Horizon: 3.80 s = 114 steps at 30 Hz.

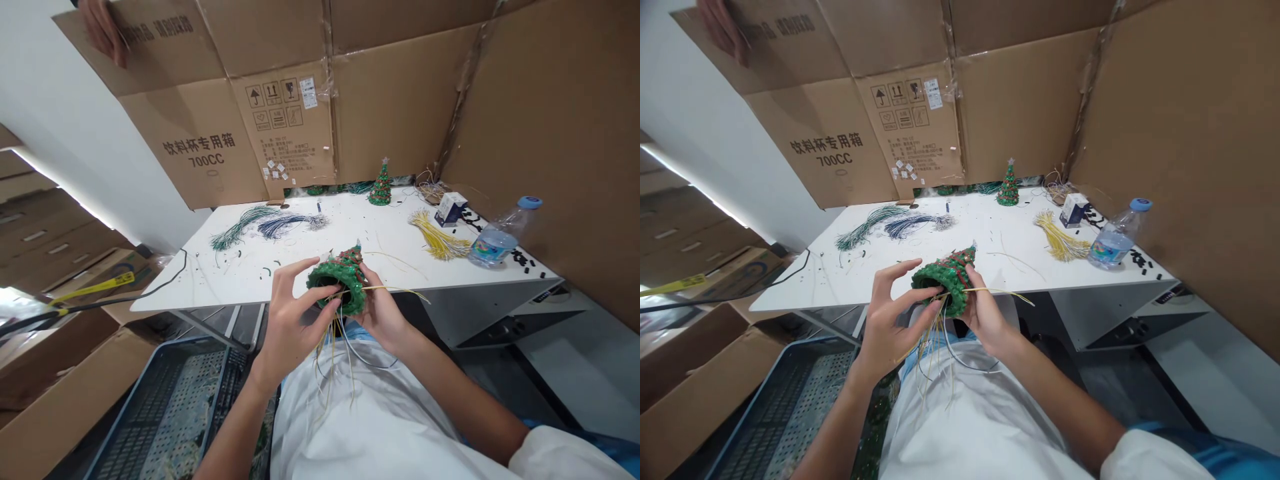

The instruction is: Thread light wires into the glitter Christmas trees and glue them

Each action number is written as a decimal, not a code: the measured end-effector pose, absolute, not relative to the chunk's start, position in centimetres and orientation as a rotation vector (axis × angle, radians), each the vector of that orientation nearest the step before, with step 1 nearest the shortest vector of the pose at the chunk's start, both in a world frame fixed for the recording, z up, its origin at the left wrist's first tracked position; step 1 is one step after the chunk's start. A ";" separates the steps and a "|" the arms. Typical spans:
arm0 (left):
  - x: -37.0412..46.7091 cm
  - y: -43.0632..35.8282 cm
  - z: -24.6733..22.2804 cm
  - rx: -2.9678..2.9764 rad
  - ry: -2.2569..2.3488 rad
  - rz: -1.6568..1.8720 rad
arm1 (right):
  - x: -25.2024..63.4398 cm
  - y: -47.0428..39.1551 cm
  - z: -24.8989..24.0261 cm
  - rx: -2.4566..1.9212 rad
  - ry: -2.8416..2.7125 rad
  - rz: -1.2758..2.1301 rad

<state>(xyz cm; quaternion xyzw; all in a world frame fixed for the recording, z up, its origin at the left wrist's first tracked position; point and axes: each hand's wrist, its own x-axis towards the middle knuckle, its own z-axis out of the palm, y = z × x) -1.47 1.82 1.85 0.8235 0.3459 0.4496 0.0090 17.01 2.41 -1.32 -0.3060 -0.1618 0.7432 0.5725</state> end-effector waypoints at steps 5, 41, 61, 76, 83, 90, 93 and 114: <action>-1.1 1.9 1.9 2.658 1.103 1.367 | 16.6 2.2 -1.6 -0.738 -0.414 1.758; -3.8 2.3 2.9 2.418 1.087 1.460 | 17.9 2.5 -0.8 -0.689 -0.549 1.570; -0.6 1.0 1.2 2.492 0.972 1.791 | 17.0 -0.6 0.6 -0.530 -0.903 1.911; -0.3 1.0 1.3 2.594 0.888 1.845 | 16.1 -1.2 -0.1 -0.493 -0.825 1.929; -0.6 1.3 1.3 2.677 0.835 1.794 | 16.1 -1.4 0.5 -0.530 -0.805 1.907; -1.0 1.3 1.0 2.698 0.819 1.909 | 16.4 -1.5 0.3 -0.445 -0.887 1.954; -1.0 1.1 1.0 2.704 0.804 1.939 | 16.4 -1.5 0.3 -0.411 -0.892 1.972; -0.5 1.7 0.7 2.695 0.811 1.860 | 16.1 -1.4 0.5 -0.454 -0.892 1.968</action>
